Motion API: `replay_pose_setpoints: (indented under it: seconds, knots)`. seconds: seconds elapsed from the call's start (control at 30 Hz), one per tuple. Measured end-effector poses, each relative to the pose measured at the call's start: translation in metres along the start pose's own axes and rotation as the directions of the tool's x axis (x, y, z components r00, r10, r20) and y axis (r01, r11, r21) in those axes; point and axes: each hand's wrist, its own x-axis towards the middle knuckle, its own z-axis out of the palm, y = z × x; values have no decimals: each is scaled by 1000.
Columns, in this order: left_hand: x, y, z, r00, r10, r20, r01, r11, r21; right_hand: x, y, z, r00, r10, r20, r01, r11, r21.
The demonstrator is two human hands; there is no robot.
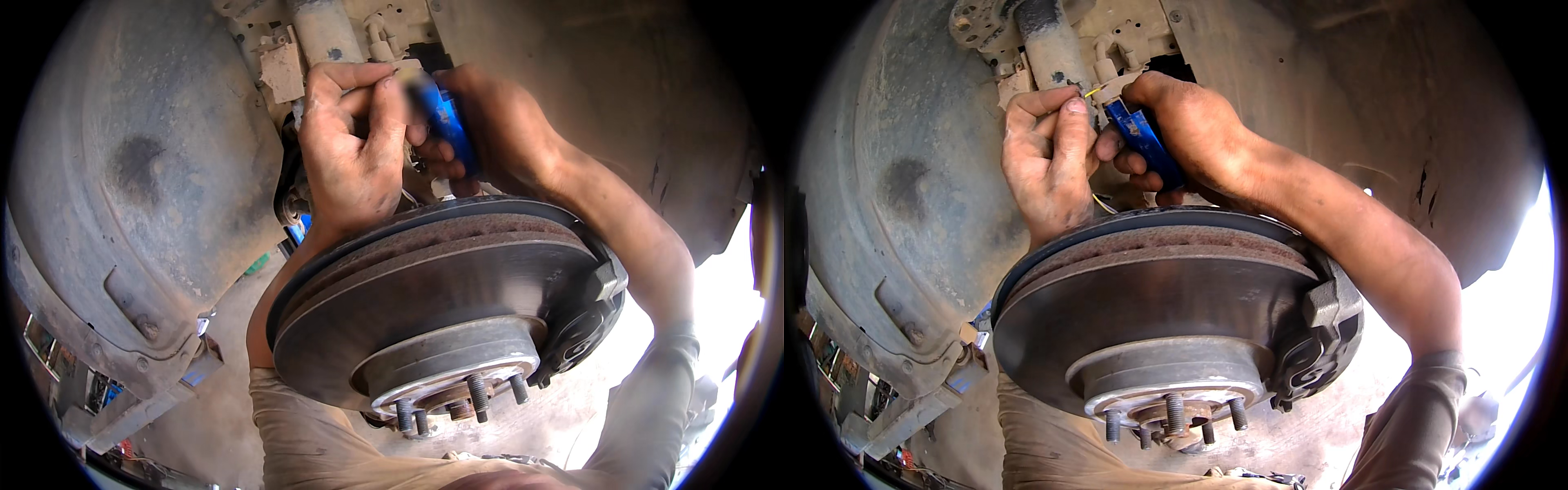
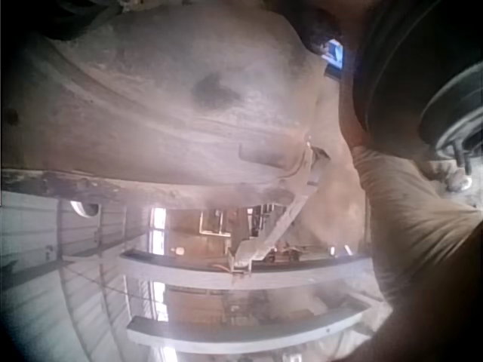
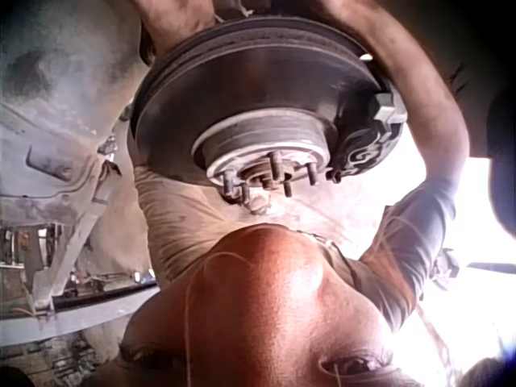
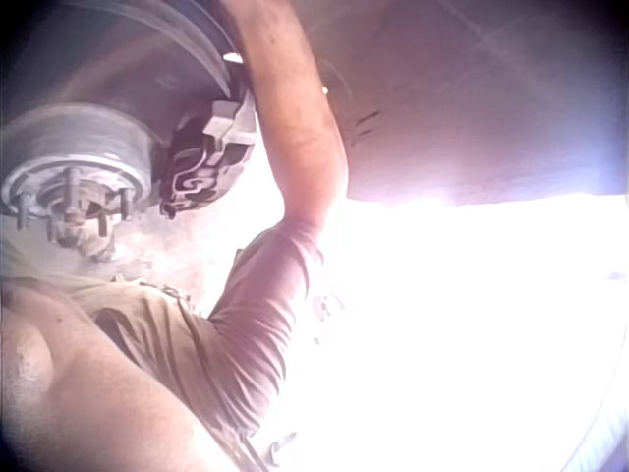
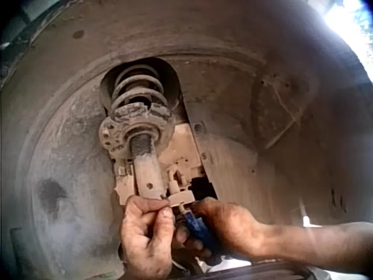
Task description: The person uses a utility knife to scrape and clean a small metal component near the brake rotor. They then use a lighter to heat the component and a small tool to adjust or remove parts of the brake assembly. The task involves precise manipulation of small parts within the brake system.
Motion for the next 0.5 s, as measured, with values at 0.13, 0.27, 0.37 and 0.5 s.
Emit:
replay_pose_setpoints:
  seconds: [0.13,0.27,0.37,0.5]
  knots:
    - [0,3,2,1000,-12,0,12,1000,3,1,1,-1,1000,-6,9,6,1000,-12]
    - [0,-1,-2,1000,10,11,-10,999,45,2,2,-1,1000,-8,-9,8,999,-42]
    - [0,-1,-1,1000,10,8,-11,1000,14,2,2,-3,999,-34,2,34,999,-41]
    - [0,0,-1,999,17,33,-17,1000,16,2,2,-3,1000,-10,-10,10,998,-63]
